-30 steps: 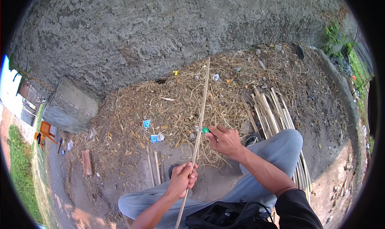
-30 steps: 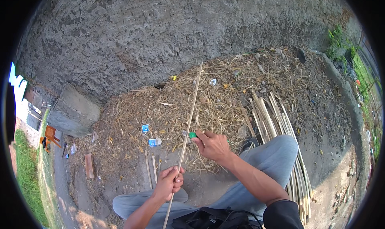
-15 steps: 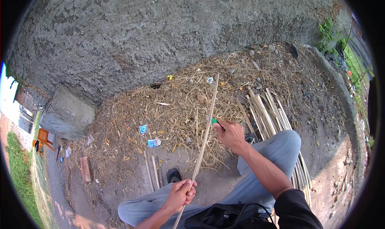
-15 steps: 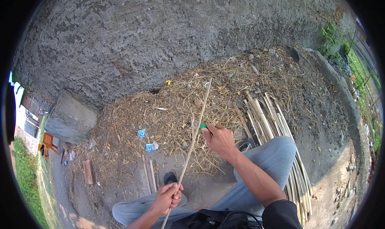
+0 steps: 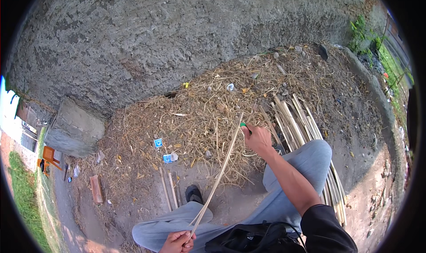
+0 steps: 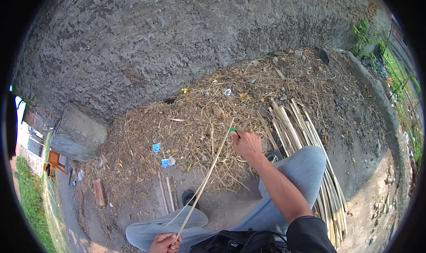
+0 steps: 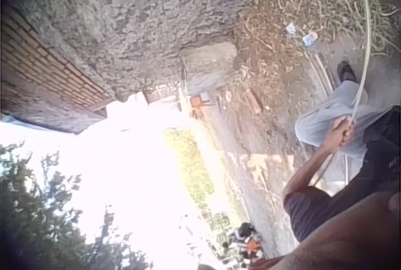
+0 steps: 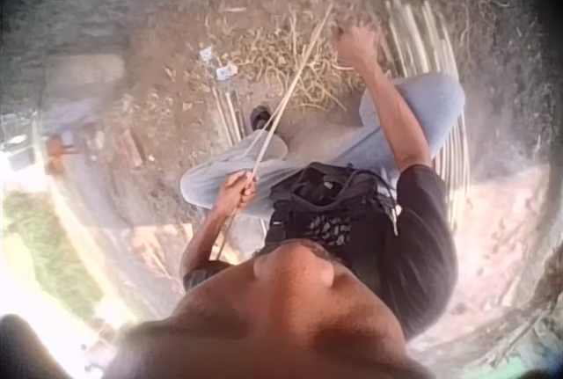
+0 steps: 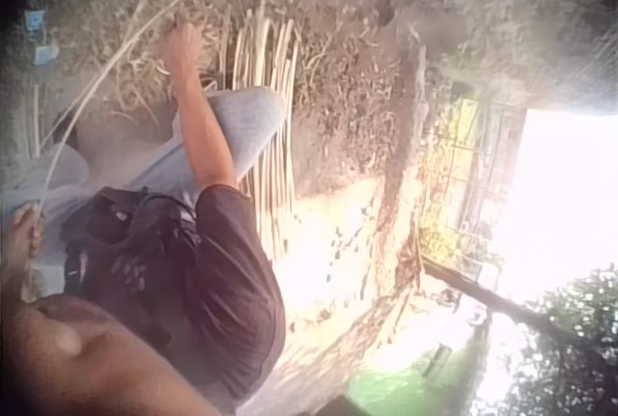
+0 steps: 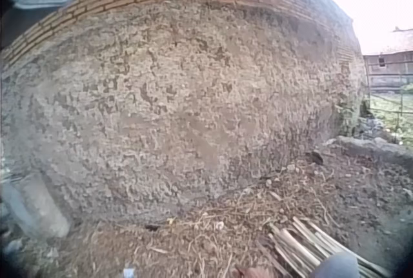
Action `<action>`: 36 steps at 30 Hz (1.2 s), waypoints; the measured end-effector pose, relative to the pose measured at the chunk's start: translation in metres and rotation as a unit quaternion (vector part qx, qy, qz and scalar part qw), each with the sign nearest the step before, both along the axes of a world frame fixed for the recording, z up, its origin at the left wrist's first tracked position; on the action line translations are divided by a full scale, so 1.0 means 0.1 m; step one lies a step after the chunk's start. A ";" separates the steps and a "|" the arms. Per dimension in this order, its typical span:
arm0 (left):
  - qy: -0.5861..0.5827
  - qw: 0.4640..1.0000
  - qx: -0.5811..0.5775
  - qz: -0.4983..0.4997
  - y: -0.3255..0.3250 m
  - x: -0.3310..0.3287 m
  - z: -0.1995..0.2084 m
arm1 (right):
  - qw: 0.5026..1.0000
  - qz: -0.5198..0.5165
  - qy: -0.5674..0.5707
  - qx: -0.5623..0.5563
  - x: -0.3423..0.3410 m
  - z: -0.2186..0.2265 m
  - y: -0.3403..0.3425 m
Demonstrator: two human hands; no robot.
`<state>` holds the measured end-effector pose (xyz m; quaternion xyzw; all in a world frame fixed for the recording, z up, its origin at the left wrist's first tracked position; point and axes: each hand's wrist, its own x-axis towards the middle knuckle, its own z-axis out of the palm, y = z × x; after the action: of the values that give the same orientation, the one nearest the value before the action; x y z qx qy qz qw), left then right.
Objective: The person picks up a thin bamboo strip and uses a small green-handled knife to shave along its length while holding it between their fingers.
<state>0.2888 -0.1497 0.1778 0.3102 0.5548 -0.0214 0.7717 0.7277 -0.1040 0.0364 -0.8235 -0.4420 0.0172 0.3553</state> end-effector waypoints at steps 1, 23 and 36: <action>0.002 1.000 0.002 0.002 -0.05 -0.11 0.02 | 0.994 -0.077 0.068 -0.030 0.11 0.00 -0.01; 0.061 0.858 0.505 -0.080 0.68 0.41 -0.68 | 0.974 0.148 0.170 -0.006 -0.47 1.16 -0.48; -0.124 0.985 0.118 0.014 0.89 1.17 -0.66 | 0.950 0.261 0.170 0.027 -1.21 0.37 -0.50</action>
<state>0.4054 -0.0611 0.1119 0.3918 0.4580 0.0936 0.7925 0.6063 -0.1539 0.0735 -0.6541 -0.5748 0.2371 0.4307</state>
